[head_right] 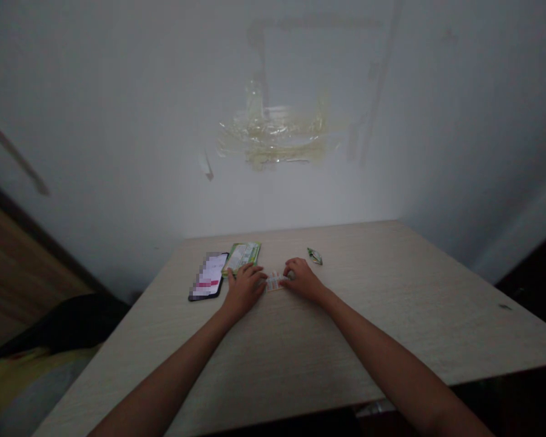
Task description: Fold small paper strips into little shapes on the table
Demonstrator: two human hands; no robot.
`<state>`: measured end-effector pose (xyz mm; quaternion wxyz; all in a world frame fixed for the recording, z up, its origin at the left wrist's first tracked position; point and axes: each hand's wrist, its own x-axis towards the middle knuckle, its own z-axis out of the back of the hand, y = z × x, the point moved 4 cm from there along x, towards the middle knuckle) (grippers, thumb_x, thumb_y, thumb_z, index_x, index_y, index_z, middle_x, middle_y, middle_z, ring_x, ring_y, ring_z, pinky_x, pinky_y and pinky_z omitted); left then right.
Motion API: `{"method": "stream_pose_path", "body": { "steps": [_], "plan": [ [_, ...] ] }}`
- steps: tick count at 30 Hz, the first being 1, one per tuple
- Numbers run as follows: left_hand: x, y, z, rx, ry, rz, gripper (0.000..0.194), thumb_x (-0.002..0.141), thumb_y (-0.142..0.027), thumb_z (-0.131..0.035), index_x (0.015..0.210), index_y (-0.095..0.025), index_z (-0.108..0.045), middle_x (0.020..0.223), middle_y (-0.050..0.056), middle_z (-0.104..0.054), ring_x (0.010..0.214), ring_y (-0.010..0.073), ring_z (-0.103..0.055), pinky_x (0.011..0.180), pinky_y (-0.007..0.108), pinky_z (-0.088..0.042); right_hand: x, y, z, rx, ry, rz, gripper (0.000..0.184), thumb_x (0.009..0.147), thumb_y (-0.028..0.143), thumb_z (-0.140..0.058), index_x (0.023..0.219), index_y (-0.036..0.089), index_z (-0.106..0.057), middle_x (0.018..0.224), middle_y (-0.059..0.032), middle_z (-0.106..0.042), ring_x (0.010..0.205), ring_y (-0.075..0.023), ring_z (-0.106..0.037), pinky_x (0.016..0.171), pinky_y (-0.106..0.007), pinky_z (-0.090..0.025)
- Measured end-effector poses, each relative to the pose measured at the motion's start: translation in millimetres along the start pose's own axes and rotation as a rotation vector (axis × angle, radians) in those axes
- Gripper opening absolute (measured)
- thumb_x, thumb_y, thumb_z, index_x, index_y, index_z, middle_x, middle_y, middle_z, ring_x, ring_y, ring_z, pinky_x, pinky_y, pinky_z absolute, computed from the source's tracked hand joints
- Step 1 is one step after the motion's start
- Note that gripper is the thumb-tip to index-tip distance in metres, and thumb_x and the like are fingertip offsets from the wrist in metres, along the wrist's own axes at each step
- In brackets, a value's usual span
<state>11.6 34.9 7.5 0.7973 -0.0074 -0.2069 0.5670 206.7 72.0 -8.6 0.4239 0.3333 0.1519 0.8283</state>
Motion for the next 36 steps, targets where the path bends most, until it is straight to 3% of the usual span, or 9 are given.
{"method": "stream_pose_path", "body": {
  "steps": [11,17,23,36],
  "plan": [
    [0,-3,3.7,-0.034,-0.006,-0.004,0.018,0.088,-0.034,-0.058,0.103,-0.03,-0.066,0.129,0.002,-0.061,0.136,0.029,-0.037,0.108,0.077,-0.003,1,-1,-1,-0.026,-0.015,-0.022,0.032,0.075,0.031,-0.075,0.103,0.018,-0.067,0.117,-0.0123,-0.059,0.116,-0.0263,-0.05,0.102,-0.044,-0.04],
    [0,-2,1.8,0.003,-0.005,-0.017,0.023,0.089,-0.037,-0.057,0.109,-0.031,-0.064,0.13,0.003,-0.061,0.136,0.0287,-0.037,0.11,0.075,-0.003,0,-1,-1,-0.007,-0.013,-0.02,0.021,0.076,0.032,-0.074,0.092,0.02,-0.07,0.116,-0.0116,-0.059,0.116,-0.0263,-0.051,0.102,-0.044,-0.04],
    [-1,-2,-0.1,0.016,0.005,-0.032,0.037,0.09,-0.038,-0.054,0.127,-0.039,-0.054,0.13,0.002,-0.059,0.135,0.0286,-0.037,0.108,0.076,-0.003,1,-3,-1,0.003,-0.014,-0.038,0.019,0.074,0.031,-0.077,0.084,0.018,-0.068,0.116,-0.0122,-0.059,0.116,-0.0259,-0.051,0.102,-0.043,-0.04],
    [-1,-2,-1.1,0.026,0.001,-0.044,0.033,0.091,-0.038,-0.054,0.123,-0.046,-0.058,0.131,0.001,-0.058,0.135,0.0287,-0.036,0.107,0.077,-0.003,2,-9,-1,0.012,-0.014,-0.063,0.022,0.069,0.035,-0.08,0.077,0.019,-0.067,0.118,-0.0123,-0.059,0.116,-0.0274,-0.052,0.1,-0.044,-0.041]
  ]
}}
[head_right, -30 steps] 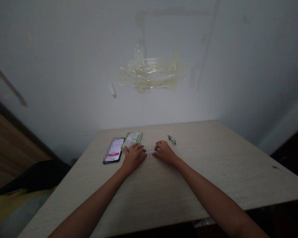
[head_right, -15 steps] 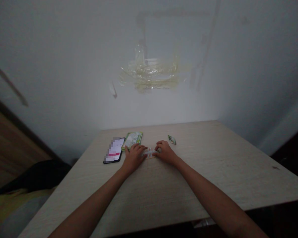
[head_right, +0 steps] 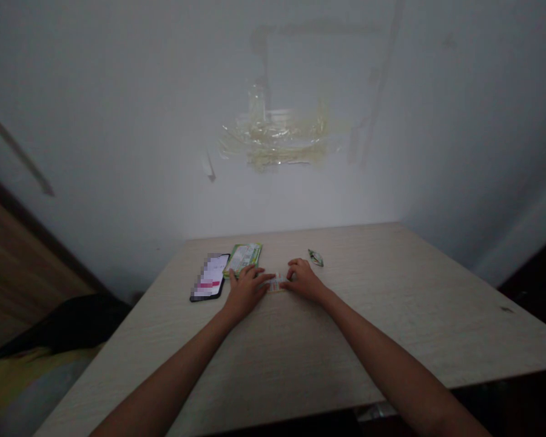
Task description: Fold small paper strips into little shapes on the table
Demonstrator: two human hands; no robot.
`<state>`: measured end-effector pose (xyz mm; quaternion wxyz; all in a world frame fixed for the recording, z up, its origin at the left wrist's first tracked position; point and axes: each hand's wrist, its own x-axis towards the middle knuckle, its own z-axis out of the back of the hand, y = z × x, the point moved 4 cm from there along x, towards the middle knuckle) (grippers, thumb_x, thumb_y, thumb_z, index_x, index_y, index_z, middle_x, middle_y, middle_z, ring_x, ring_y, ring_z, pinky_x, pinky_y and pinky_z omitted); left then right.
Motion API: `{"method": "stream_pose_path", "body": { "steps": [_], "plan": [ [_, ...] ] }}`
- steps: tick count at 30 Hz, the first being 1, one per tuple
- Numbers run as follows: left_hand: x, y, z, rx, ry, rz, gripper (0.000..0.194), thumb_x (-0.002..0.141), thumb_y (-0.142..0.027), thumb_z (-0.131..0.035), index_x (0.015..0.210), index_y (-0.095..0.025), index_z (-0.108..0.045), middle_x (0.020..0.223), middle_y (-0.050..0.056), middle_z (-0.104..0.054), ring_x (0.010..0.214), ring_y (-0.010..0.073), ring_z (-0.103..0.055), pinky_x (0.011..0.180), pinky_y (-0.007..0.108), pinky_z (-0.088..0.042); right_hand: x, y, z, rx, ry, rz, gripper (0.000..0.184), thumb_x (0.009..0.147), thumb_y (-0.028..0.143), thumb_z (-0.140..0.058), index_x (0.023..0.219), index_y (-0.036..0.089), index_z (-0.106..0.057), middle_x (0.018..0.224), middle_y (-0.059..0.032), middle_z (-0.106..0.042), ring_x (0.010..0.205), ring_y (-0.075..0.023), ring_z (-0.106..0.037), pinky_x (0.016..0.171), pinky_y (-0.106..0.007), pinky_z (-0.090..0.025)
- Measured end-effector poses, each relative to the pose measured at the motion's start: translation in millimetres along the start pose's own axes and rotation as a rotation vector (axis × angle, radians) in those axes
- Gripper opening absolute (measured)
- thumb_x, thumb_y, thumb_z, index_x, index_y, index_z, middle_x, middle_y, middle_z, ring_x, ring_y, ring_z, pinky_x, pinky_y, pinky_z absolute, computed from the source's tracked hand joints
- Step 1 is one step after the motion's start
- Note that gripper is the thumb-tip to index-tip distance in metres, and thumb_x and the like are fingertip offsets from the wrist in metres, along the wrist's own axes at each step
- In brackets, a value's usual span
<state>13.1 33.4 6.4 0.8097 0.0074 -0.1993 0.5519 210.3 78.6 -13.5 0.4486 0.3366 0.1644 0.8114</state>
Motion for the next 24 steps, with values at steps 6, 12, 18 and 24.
{"method": "stream_pose_path", "body": {
  "steps": [6,12,18,24],
  "plan": [
    [-0.2,1.5,-1.5,-0.005,-0.026,-0.01,0.028,0.089,-0.043,-0.056,0.116,-0.044,-0.063,0.128,0.002,-0.059,0.133,0.03,-0.038,0.105,0.078,-0.001,1.9,-2.5,-0.2,-0.002,0.01,-0.003,0.017,0.071,0.029,-0.079,0.078,0.018,-0.069,0.117,-0.0122,-0.059,0.115,-0.026,-0.052,0.102,-0.043,-0.04],
    [0.9,2.7,-2.5,0.007,-0.008,0.014,0.03,0.09,-0.043,-0.055,0.119,-0.043,-0.062,0.131,0.003,-0.058,0.135,0.0308,-0.036,0.106,0.078,0.001,3.2,-6.5,0.9,0.026,0.02,-0.038,0.003,0.076,0.022,-0.072,0.076,0.019,-0.072,0.114,-0.0097,-0.061,0.112,-0.0238,-0.054,0.102,-0.041,-0.04],
    [0.9,3.1,-2.6,-0.002,-0.022,0.006,0.031,0.09,-0.041,-0.056,0.12,-0.041,-0.061,0.13,0.003,-0.058,0.135,0.0309,-0.036,0.105,0.078,-0.001,1.7,-3.7,2.9,-0.037,-0.047,-0.09,0.008,0.074,0.025,-0.075,0.07,0.018,-0.072,0.104,-0.0102,-0.064,0.104,-0.025,-0.057,0.097,-0.04,-0.042],
    [0.2,0.8,0.3,-0.025,-0.054,-0.016,0.024,0.088,-0.039,-0.058,0.111,-0.038,-0.066,0.127,0.003,-0.06,0.133,0.03,-0.039,0.106,0.078,-0.002,0.4,3.2,3.4,-0.092,-0.066,-0.028,0.014,0.075,0.025,-0.076,0.067,0.016,-0.069,0.101,-0.0105,-0.061,0.103,-0.0235,-0.054,0.096,-0.038,-0.041]
  ]
}}
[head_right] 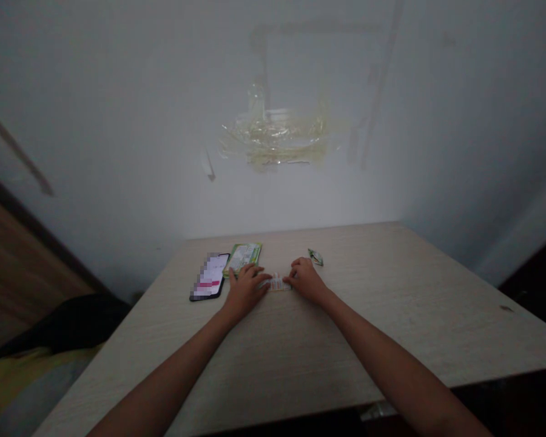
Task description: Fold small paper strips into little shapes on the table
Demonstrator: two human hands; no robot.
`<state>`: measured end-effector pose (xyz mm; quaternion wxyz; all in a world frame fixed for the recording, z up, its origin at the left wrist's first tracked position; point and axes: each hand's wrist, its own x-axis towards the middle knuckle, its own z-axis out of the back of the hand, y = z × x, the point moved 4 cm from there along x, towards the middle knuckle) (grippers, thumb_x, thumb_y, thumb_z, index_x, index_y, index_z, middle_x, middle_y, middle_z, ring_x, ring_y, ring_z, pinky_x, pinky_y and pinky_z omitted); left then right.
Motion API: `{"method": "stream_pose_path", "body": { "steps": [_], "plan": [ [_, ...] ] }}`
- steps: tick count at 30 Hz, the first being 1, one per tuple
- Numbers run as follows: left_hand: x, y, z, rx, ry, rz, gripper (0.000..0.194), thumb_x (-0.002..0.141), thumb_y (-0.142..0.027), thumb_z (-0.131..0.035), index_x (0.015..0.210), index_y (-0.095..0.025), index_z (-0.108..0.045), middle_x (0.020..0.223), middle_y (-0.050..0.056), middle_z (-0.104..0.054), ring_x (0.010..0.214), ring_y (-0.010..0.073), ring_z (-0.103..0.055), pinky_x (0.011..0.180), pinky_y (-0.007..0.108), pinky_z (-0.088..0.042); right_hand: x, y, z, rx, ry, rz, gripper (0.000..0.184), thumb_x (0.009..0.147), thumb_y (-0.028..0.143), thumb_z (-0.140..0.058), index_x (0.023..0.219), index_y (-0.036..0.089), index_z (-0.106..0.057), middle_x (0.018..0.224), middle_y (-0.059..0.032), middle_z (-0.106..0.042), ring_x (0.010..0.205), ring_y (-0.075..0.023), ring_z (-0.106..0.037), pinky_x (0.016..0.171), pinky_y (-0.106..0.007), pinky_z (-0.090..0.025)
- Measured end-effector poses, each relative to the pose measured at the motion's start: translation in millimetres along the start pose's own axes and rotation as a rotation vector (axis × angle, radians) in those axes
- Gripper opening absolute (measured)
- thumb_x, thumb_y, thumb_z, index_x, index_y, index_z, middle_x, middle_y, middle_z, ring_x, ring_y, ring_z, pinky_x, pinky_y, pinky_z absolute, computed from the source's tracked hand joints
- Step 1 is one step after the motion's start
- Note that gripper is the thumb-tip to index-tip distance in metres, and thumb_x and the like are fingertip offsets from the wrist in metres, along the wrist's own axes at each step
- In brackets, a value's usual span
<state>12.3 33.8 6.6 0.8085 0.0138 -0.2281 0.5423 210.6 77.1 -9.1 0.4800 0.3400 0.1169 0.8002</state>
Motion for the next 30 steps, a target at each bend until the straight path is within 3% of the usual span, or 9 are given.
{"method": "stream_pose_path", "body": {
  "steps": [6,17,26,30],
  "plan": [
    [0,-4,3.6,-0.013,-0.025,-0.021,0.02,0.087,-0.042,-0.058,0.101,-0.033,-0.07,0.113,0.003,-0.064,0.129,0.0291,-0.042,0.107,0.077,-0.003,-1,5,3,-0.03,0.035,0.049,0.011,0.078,0.022,-0.073,0.073,0.014,-0.067,0.102,-0.0117,-0.059,0.103,-0.023,-0.053,0.095,-0.038,-0.041],
    [-2,-1,-1.1,0.07,-0.044,0.034,0.029,0.087,-0.051,-0.055,0.11,-0.041,-0.069,0.13,0.005,-0.059,0.134,0.0357,-0.035,0.105,0.079,-0.001,0,2,3,0.078,0.049,0.127,0.016,0.069,0.03,-0.081,0.068,0.018,-0.071,0.102,-0.0095,-0.064,0.101,-0.0242,-0.057,0.093,-0.039,-0.044],
    [-1,0,-2.1,0.046,-0.035,0.048,0.028,0.087,-0.05,-0.057,0.112,-0.042,-0.068,0.134,0.004,-0.056,0.136,0.0352,-0.034,0.103,0.081,-0.002,0,2,11,0.161,0.192,0.248,0.013,0.069,0.016,-0.076,0.079,0.024,-0.076,0.108,-0.0065,-0.066,0.108,-0.0241,-0.057,0.099,-0.04,-0.042],
    [0,1,-1.7,0.036,-0.041,0.043,0.023,0.086,-0.046,-0.06,0.106,-0.04,-0.07,0.129,0.005,-0.058,0.134,0.0328,-0.036,0.104,0.079,-0.005,1,0,10,0.165,0.19,0.267,0.012,0.07,0.021,-0.077,0.081,0.025,-0.076,0.106,-0.0059,-0.067,0.107,-0.0241,-0.058,0.099,-0.041,-0.043]
  ]
}}
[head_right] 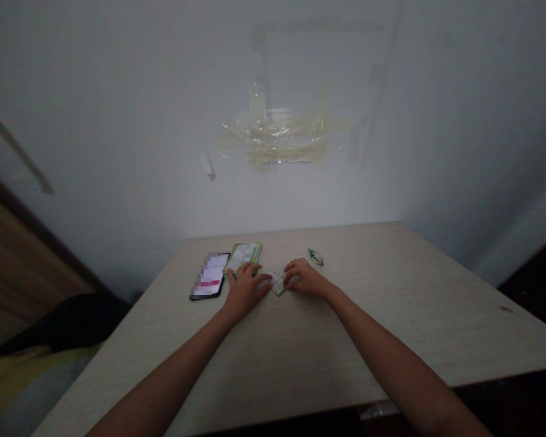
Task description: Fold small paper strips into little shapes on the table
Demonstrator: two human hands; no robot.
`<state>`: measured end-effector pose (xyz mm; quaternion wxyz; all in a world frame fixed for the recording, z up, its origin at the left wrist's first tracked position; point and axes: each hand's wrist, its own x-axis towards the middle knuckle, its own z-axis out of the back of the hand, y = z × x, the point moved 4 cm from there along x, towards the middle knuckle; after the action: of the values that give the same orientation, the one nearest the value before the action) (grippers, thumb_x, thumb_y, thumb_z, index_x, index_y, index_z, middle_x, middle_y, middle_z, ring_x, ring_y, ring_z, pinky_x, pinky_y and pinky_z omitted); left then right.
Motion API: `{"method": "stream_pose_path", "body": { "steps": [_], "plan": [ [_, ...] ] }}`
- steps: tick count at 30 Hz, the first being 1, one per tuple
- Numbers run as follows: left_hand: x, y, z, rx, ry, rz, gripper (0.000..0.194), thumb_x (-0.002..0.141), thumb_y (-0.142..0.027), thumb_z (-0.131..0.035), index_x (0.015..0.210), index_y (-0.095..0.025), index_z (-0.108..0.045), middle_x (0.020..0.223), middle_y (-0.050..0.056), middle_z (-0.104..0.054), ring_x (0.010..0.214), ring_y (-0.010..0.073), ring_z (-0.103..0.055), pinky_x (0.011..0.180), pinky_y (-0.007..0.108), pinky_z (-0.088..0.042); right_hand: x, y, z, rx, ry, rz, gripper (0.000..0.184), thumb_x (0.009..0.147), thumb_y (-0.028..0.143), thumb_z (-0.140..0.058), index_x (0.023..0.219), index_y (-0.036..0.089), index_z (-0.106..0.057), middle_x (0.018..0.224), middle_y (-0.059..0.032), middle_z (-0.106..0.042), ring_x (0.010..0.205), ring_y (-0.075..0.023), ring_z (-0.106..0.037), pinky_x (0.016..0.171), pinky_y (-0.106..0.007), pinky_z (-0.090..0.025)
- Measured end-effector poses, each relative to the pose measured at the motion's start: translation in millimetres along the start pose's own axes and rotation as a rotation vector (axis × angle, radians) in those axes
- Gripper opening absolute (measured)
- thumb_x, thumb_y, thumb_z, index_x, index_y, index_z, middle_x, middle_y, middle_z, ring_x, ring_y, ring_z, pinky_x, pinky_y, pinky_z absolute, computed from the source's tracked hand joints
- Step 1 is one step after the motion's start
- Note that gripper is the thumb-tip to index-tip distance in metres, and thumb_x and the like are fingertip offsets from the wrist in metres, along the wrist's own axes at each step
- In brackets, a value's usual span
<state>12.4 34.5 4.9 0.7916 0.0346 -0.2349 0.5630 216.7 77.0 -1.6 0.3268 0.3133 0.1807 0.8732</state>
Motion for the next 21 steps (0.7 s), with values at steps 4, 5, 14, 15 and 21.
{"method": "stream_pose_path", "body": {
  "steps": [4,5,14,15,21],
  "plan": [
    [1,0,1.6,-0.017,-0.005,-0.007,0.022,0.086,-0.045,-0.06,0.104,-0.038,-0.07,0.127,0.005,-0.058,0.133,0.0321,-0.037,0.105,0.078,-0.008,1,-1,-1,0.01,-0.012,0.046,0.014,0.075,0.029,-0.077,0.088,0.027,-0.076,0.108,-0.0056,-0.067,0.107,-0.0227,-0.058,0.098,-0.04,-0.044],
    [1,0,2.1,-0.022,-0.002,-0.007,0.022,0.085,-0.045,-0.061,0.104,-0.038,-0.07,0.126,0.005,-0.058,0.133,0.0319,-0.037,0.105,0.078,-0.009,1,-2,-2,0.01,-0.013,0.054,0.016,0.076,0.031,-0.076,0.092,0.028,-0.076,0.11,-0.006,-0.066,0.107,-0.0226,-0.058,0.098,-0.04,-0.044],
    [0,-1,1.8,-0.022,0.036,-0.012,0.021,0.087,-0.045,-0.058,0.103,-0.039,-0.072,0.131,0.003,-0.059,0.136,0.0338,-0.035,0.105,0.078,-0.004,0,0,-5,-0.064,0.068,0.119,0.021,0.08,0.03,-0.075,0.101,0.032,-0.075,0.126,-0.0061,-0.063,0.123,-0.0245,-0.048,0.106,-0.045,-0.036],
    [0,-1,0.8,-0.017,0.044,-0.022,0.024,0.088,-0.047,-0.056,0.106,-0.041,-0.07,0.133,0.002,-0.059,0.137,0.0349,-0.034,0.104,0.079,-0.002,1,2,-5,-0.067,0.077,0.12,0.021,0.08,0.029,-0.074,0.101,0.032,-0.075,0.125,-0.0054,-0.063,0.124,-0.0243,-0.047,0.106,-0.045,-0.036],
    [-2,-5,-0.1,0.0,0.058,-0.042,0.037,0.085,-0.051,-0.058,0.122,-0.045,-0.061,0.141,0.004,-0.052,0.138,0.0366,-0.033,0.104,0.08,0.001,2,11,-3,-0.02,0.096,0.113,0.02,0.083,0.028,-0.071,0.102,0.029,-0.075,0.115,-0.006,-0.069,0.112,-0.0209,-0.058,0.1,-0.039,-0.043]
  ]
}}
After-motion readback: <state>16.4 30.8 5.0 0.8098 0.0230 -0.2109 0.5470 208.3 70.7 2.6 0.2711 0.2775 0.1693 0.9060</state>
